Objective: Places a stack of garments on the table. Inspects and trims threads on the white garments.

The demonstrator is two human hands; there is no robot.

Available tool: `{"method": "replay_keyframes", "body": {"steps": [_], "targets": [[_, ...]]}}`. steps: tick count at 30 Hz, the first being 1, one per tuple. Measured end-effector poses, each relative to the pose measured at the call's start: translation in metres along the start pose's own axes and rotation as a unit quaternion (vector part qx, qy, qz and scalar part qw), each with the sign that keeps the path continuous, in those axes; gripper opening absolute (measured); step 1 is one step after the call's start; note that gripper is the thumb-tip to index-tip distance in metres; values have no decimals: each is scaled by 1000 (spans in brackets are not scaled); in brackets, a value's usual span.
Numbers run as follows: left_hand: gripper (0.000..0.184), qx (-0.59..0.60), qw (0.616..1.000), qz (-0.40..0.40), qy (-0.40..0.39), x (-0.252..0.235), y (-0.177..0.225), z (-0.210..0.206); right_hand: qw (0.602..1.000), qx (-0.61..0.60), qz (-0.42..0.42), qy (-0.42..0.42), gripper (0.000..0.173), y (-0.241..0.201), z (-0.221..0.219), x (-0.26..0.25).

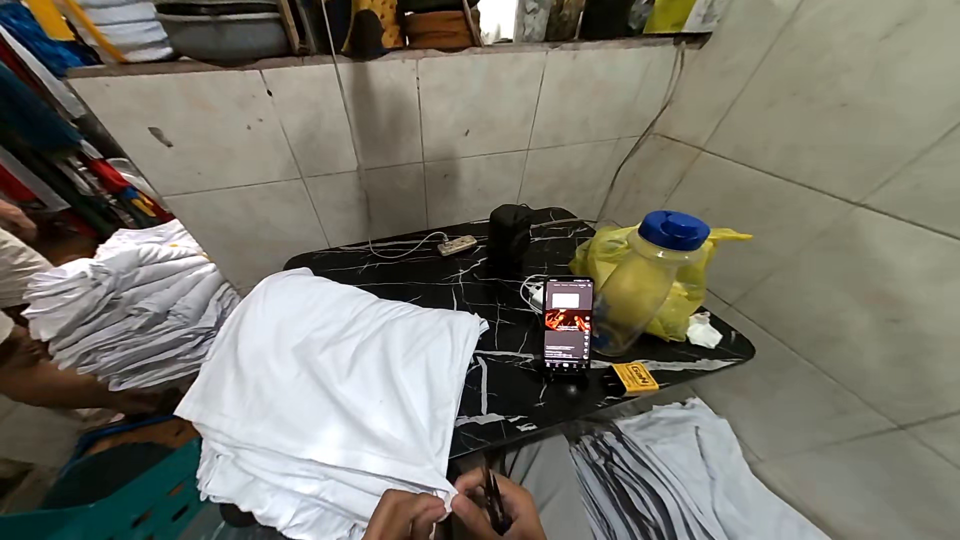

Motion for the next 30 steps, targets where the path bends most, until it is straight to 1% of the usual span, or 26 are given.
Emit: {"method": "replay_keyframes", "body": {"steps": [3,8,10,12,13,15,16,18,20,23,25,26,28,30], "targets": [[11,39,999,26,-5,2,-5,-3,1000,22,19,-3,8,-1,0,1],[7,187,977,99,-11,4,-5,-4,998,54,27,9,11,-1,1,0],[6,212,970,112,-28,3,-2,-5,992,105,64,20,12,-3,3,-2],[8,190,976,95,-53,2,0,-5,974,184,131,30,16,-6,6,-3],[10,165,981,77,-63,2,1,-5,961,225,159,30,21,-9,8,-3],[12,116,990,42,-67,1,3,-2,938,296,181,29,34,-17,12,0],[13,102,992,34,-64,1,4,0,926,327,189,29,36,-21,14,2],[14,95,993,34,-55,0,3,5,903,376,205,26,36,-25,17,5],[13,100,993,43,-51,1,1,8,889,407,211,7,34,-30,16,7],[13,114,991,50,-46,4,-1,6,896,408,169,-43,28,-33,6,9],[13,121,990,53,-47,5,-1,4,898,412,148,-50,28,-32,0,10],[13,123,990,56,-46,6,-1,4,895,418,156,-34,29,-30,-2,10],[13,126,989,63,-46,7,-1,5,899,399,177,30,31,-26,-3,9],[14,130,988,67,-44,6,0,5,925,329,176,77,29,-19,-3,6]]}}
Point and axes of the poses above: each hand's wrist, its own x-axis away from the middle knuckle, its own z-axis out of the back of the hand, y = z × x, the point moved 4 cm from there along -x, towards the middle knuckle, and after that the axes turned 5 degrees about y, right-handed, at the moved point
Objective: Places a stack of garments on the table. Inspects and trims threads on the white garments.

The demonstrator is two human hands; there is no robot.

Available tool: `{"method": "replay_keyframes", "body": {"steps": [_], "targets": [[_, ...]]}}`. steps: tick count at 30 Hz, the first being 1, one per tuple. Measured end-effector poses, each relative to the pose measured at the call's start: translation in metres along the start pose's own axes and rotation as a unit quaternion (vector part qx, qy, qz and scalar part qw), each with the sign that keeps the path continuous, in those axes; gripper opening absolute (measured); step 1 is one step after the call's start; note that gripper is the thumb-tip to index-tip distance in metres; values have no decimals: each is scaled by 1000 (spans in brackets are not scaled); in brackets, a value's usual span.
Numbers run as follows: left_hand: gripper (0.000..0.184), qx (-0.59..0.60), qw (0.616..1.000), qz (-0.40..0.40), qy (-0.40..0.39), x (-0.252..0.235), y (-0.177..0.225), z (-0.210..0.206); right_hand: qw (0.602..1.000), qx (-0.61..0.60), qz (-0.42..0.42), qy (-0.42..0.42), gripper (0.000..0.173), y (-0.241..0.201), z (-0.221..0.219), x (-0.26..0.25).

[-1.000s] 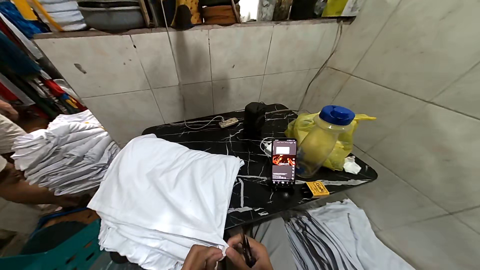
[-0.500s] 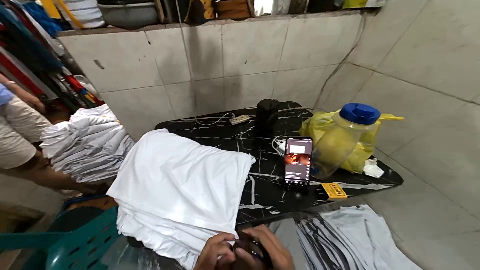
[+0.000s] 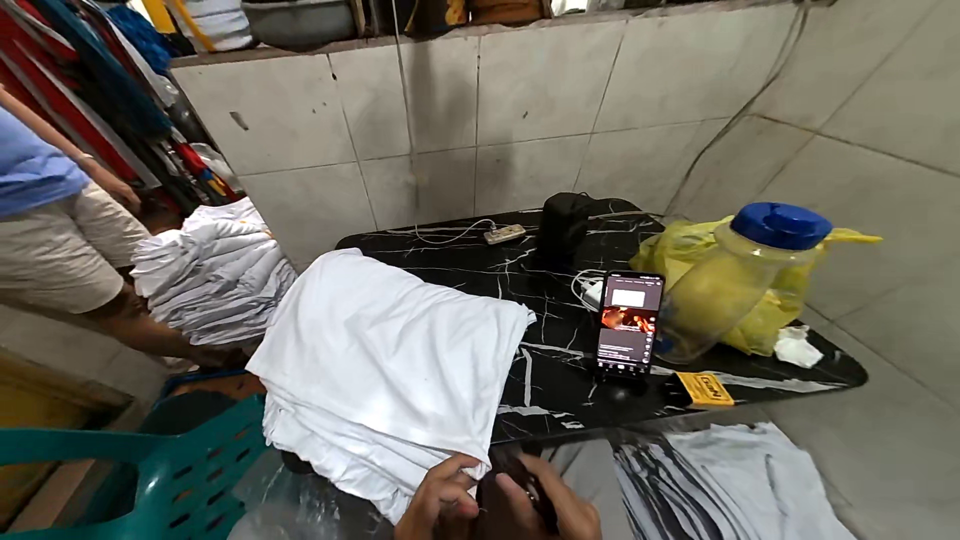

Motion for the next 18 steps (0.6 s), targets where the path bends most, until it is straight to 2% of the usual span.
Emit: {"method": "replay_keyframes", "body": {"steps": [3,5,7,9,10,11,14,15,18], "targets": [[14,-4,1000,-3,-4,-1,3,0,982,-167,-81,-45,25,7,-11,-5],[13,-42,999,-4,-18,0,4,7,966,-216,-124,-65,14,13,-15,-8],[16,-130,987,15,-88,1,5,17,945,-261,-179,-80,9,21,-14,-9],[25,-222,948,61,-221,1,4,25,909,-323,-249,-85,9,29,-14,-7],[27,-240,933,77,-257,1,3,26,887,-354,-281,-88,9,32,-14,-5],[26,-242,932,79,-259,-1,3,27,868,-378,-308,-91,9,34,-15,-3],[20,-204,961,75,-169,-7,9,22,837,-407,-355,-92,8,32,-15,-1],[23,-194,968,80,-139,-10,12,18,832,-410,-362,-91,8,31,-15,-1],[44,-250,960,81,-101,-13,12,-1,854,-390,-334,-83,8,24,-13,-2]]}}
Point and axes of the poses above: each hand's wrist, its own x-axis away from the middle knuckle, its own z-axis out of the back of the hand, y = z × x, the point moved 4 cm from there along -x, towards the middle knuckle, and after that the axes turned 5 degrees about y, right-handed, at the moved point
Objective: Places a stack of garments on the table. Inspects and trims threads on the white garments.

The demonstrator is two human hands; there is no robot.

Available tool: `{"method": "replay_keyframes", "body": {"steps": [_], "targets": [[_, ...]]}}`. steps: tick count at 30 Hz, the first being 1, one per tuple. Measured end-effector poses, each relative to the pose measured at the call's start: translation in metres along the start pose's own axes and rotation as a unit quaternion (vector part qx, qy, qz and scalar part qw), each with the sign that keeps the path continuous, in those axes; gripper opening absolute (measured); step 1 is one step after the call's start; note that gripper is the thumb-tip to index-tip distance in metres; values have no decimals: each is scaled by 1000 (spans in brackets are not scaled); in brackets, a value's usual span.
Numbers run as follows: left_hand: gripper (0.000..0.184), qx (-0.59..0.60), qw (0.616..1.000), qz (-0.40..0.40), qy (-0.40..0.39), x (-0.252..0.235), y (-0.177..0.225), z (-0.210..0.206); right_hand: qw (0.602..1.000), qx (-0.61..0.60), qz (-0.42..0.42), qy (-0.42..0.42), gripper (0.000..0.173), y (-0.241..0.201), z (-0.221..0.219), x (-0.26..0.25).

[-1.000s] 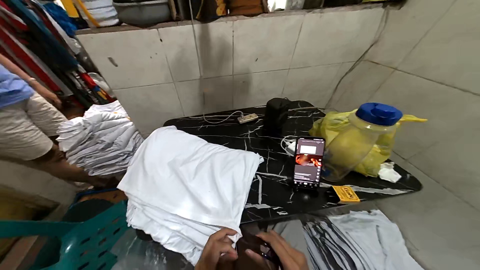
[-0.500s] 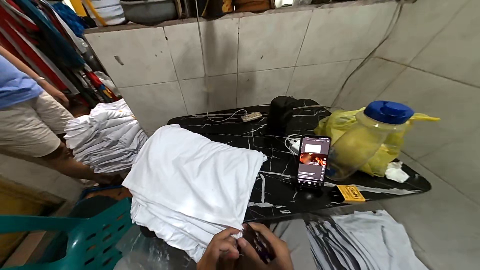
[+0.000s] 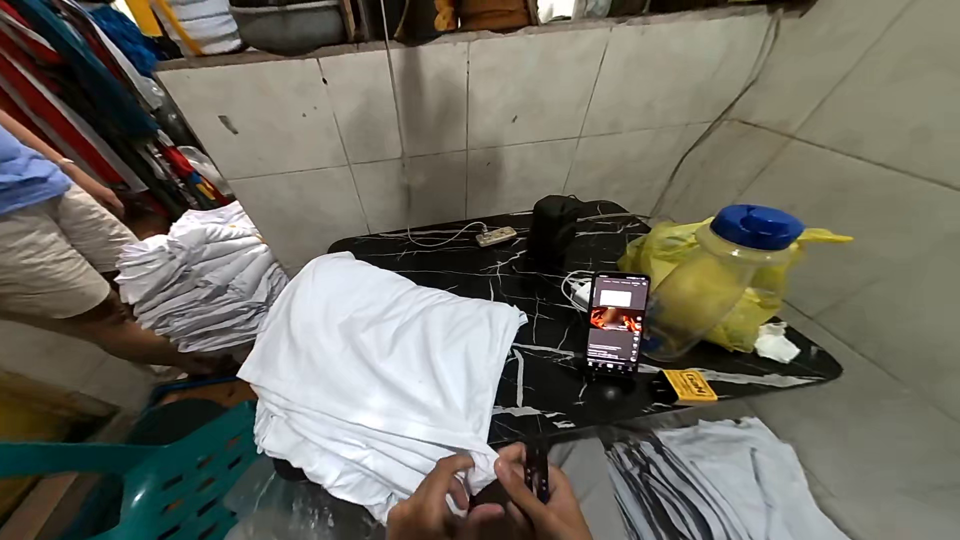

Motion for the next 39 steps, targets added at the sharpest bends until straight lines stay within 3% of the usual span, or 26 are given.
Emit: {"method": "replay_keyframes", "body": {"steps": [1,3,5,7,9,11,14,15,18,21,25,27,29,32,34,36,39], "targets": [[42,-31,999,-8,5,-1,3,-6,999,19,27,4,8,-3,-1,1],[21,-45,998,-26,32,-7,9,-10,996,34,83,25,8,-8,-1,2],[16,54,993,-31,96,-22,10,4,991,27,112,69,17,-10,2,0],[47,152,975,-53,156,-41,1,28,984,57,135,99,20,-7,8,-6],[71,161,969,-74,171,-58,-7,50,976,136,153,71,16,2,9,-12],[62,111,979,-107,137,-58,-9,58,966,221,135,3,22,15,2,-16],[37,-67,983,-163,-55,-46,-24,49,963,246,98,-42,24,30,-18,-15],[30,-96,976,-176,-82,-43,-31,46,967,237,92,-36,22,29,-23,-13],[13,-71,978,-190,-44,-36,-39,52,986,144,79,-7,12,23,-30,-7],[10,-45,983,-180,0,-32,-36,58,998,29,51,6,7,27,-34,-8],[14,-90,977,-156,109,-35,-29,65,995,19,99,-5,5,16,-36,-6],[15,-17,986,-128,102,-36,-19,60,992,30,120,2,6,16,-34,-5],[23,83,993,-81,38,-37,-6,46,990,43,135,16,10,14,-30,-5],[46,87,994,-58,-18,-35,3,23,985,63,153,45,12,10,-24,-5],[39,61,994,-87,13,-35,4,16,983,69,163,53,12,8,-19,-6],[30,114,988,-85,57,-34,8,20,981,79,168,64,12,6,-15,-6],[35,209,967,-62,132,-34,14,36,980,84,172,56,15,5,-14,-6]]}}
Point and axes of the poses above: each hand's wrist, its own x-axis away from the middle knuckle, its own z-axis out of the back of the hand, y = z × x, the point moved 4 cm from there along -x, towards the middle knuckle, and after that the axes turned 5 degrees about y, right-handed, at the moved point
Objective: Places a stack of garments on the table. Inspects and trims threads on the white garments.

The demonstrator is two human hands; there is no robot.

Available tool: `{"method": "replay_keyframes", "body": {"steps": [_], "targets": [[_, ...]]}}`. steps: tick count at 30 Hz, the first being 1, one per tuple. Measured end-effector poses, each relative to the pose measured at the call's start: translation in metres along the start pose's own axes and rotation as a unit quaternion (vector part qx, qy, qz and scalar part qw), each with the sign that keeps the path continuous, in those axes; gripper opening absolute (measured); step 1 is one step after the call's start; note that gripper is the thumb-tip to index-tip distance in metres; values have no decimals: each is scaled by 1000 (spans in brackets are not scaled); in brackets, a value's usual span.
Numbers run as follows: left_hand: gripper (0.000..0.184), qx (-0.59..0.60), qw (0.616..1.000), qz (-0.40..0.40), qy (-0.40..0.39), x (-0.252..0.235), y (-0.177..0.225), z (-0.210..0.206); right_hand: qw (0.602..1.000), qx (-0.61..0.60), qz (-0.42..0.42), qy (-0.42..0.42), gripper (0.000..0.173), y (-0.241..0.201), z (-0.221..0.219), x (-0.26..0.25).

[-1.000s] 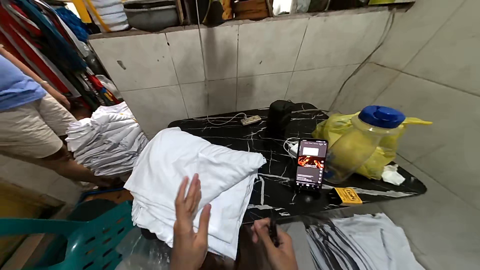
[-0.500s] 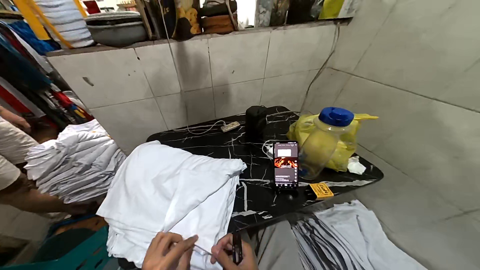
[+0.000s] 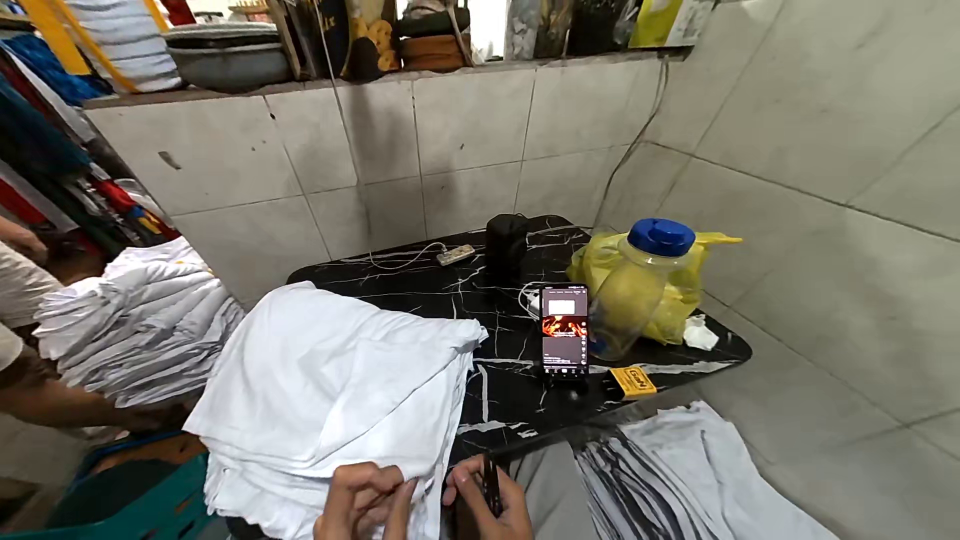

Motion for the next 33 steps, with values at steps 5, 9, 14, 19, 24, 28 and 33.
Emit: {"method": "replay_keyframes", "body": {"steps": [5,9,14,19,24,28,33], "targets": [[29,48,998,10,35,9,-5,1,994,-16,-54,-97,22,-7,-23,4],[31,90,994,29,57,16,-9,5,990,-42,-90,-104,12,-8,-38,12],[21,100,994,10,51,20,-6,12,986,-61,34,-153,19,-6,-38,18],[13,79,996,15,49,25,-14,10,987,40,63,-145,29,-8,-37,17],[8,33,999,-18,23,31,-18,8,992,22,6,-126,22,-5,-36,18],[14,-46,998,-28,-33,29,-9,10,991,-25,17,-127,20,-2,-35,21],[26,-155,981,-49,-110,34,0,7,992,-8,36,-123,19,-5,-29,21]]}}
Point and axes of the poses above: each hand's wrist, its own x-axis away from the middle knuckle, its own z-axis out of the back of the hand, y = z × x, the point moved 4 cm from there along -x, towards the middle knuckle, and after that the axes turned 5 degrees about y, right-handed, at the moved point
